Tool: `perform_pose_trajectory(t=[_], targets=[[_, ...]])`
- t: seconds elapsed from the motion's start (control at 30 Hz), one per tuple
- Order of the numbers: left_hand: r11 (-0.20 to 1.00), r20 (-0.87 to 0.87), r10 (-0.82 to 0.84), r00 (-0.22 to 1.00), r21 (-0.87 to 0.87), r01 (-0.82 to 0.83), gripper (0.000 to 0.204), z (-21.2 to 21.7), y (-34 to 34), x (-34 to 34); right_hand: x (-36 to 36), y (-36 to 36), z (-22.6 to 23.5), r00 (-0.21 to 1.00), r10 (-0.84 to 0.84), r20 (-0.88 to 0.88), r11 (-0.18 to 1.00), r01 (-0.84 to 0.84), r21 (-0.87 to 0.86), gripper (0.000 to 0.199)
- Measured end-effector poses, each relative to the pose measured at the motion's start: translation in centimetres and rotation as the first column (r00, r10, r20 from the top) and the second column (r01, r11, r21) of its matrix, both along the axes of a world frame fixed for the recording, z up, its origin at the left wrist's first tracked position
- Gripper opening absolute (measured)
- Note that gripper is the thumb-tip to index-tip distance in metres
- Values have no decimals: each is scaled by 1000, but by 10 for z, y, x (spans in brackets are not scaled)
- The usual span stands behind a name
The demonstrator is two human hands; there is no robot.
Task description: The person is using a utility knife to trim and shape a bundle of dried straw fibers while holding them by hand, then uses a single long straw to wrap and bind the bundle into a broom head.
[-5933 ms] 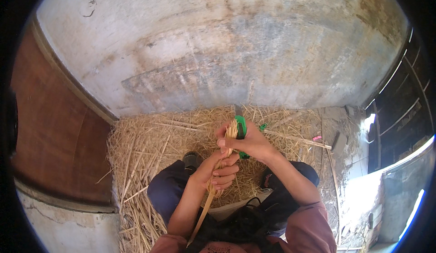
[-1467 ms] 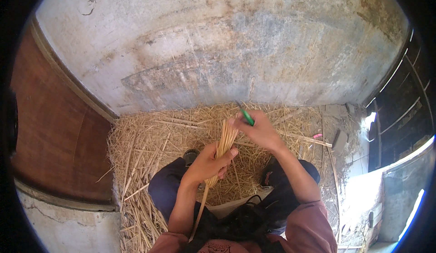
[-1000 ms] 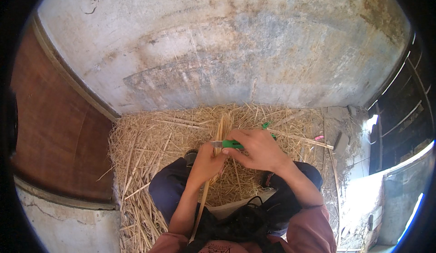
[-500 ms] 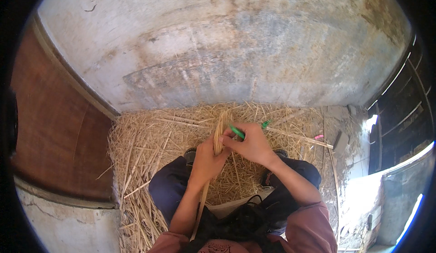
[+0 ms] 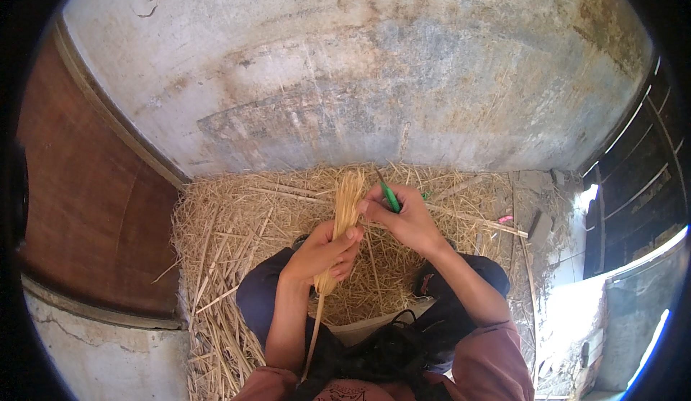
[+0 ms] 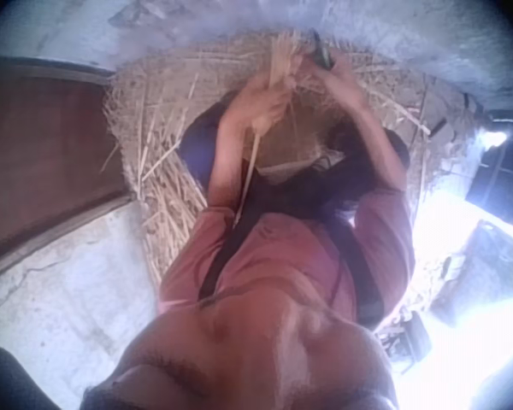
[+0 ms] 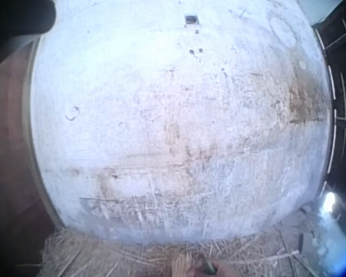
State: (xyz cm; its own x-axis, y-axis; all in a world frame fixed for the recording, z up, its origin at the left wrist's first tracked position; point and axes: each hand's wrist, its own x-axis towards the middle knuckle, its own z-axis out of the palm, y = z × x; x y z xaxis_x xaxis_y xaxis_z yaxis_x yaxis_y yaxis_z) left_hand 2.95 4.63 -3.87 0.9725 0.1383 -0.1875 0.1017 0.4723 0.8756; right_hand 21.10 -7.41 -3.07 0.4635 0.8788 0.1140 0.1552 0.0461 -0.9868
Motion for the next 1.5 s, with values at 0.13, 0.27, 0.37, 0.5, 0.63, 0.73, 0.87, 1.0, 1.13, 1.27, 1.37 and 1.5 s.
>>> perform_pose_trajectory(t=[0.13,0.27,0.37,0.5,0.63,0.73,0.87,1.0,1.13,1.27,1.37,1.5], targets=[[991,104,-75,992,-106,86,34,-8,3,1,1,-3,11,992,-122,-24,989,123,83,15],[971,194,-126,973,-175,160,37,-12,3,3,16,-14,13,996,-90,28,979,83,185,19],[962,221,-135,966,-202,181,39,-13,6,1,18,-23,23,973,61,225,976,-105,188,25],[973,218,-151,964,-141,184,45,-14,8,1,13,-29,22,781,151,606,977,-213,30,30],[977,224,-148,963,-121,178,46,-15,7,0,2,-26,19,724,118,680,984,-178,19,27],[978,224,-138,965,-123,168,48,-13,6,0,0,-23,15,711,73,700,988,-146,46,26],[993,156,-88,984,-67,99,51,-13,3,-2,-6,-21,17,640,3,768,995,-76,60,23],[997,52,-46,998,56,43,53,-4,0,-3,-10,-19,18,593,-41,804,997,-31,74,19],[995,13,-30,999,92,29,44,-1,-1,-3,-12,-18,18,581,-74,811,996,4,88,18],[993,21,-89,996,79,87,41,-1,-6,-3,20,-13,8,586,-309,749,945,275,175,22],[980,111,-139,984,-127,153,40,0,-4,-7,41,-20,22,733,-346,586,935,321,151,25],[873,323,-197,926,-372,316,39,-18,7,-6,24,-23,4,766,-99,636,961,-93,261,23]])
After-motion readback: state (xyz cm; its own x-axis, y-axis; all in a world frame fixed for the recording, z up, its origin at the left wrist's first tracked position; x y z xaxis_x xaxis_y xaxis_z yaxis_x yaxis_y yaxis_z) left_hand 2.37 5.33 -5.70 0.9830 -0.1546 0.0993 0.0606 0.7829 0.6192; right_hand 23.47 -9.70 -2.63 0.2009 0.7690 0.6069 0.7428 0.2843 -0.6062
